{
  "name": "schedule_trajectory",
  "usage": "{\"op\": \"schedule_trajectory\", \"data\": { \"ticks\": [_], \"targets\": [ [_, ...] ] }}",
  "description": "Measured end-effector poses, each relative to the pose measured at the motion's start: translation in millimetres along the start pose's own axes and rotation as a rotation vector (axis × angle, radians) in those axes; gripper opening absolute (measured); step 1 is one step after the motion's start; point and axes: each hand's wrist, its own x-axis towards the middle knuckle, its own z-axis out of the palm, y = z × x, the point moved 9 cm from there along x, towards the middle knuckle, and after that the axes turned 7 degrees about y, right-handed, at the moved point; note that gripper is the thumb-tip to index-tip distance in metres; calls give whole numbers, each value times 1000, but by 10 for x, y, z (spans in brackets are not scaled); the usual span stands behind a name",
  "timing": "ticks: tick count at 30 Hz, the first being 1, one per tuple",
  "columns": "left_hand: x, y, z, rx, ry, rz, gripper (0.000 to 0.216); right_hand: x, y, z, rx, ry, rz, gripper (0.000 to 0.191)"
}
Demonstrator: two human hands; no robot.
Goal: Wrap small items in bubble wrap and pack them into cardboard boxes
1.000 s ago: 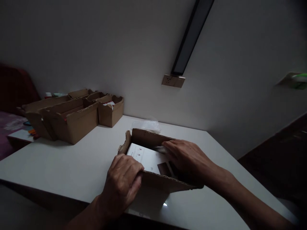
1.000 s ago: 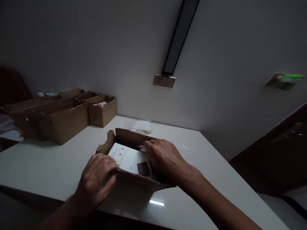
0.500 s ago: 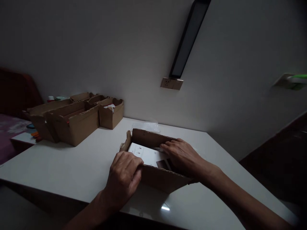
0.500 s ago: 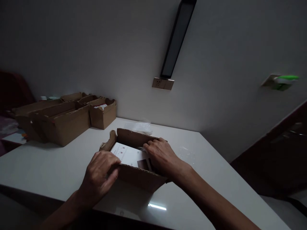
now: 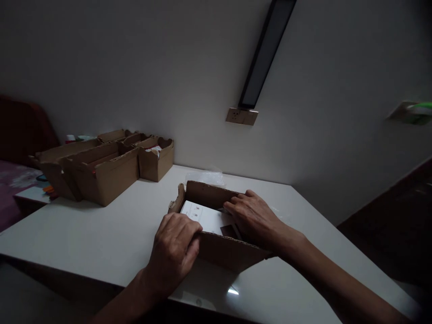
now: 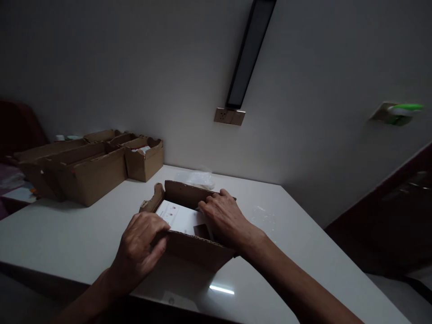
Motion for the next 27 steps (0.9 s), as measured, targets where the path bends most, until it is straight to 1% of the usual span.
{"op": "schedule_trajectory", "data": {
  "ticks": [3, 9, 12, 17, 20, 27],
  "targets": [
    [8, -2, 10, 4, -8, -1, 15, 1, 38, 3, 10, -6, 31, 18],
    [20, -1, 17, 8, -3, -5, 15, -21, 65, -118, 57, 121, 25, 19],
    [26, 11, 5, 15, 13, 8, 15, -19, 77, -137, 52, 156, 37, 18],
    [20, 4, 13, 22, 4, 7, 15, 26, 41, -102, 98, 134, 16, 20],
    [17, -2, 12, 36, 12, 8, 14, 44, 40, -99, 121, 144, 8, 21],
    [13, -6, 22, 39, 17, 15, 15, 39, 77, -2, 125, 107, 28, 20]
  ]
}}
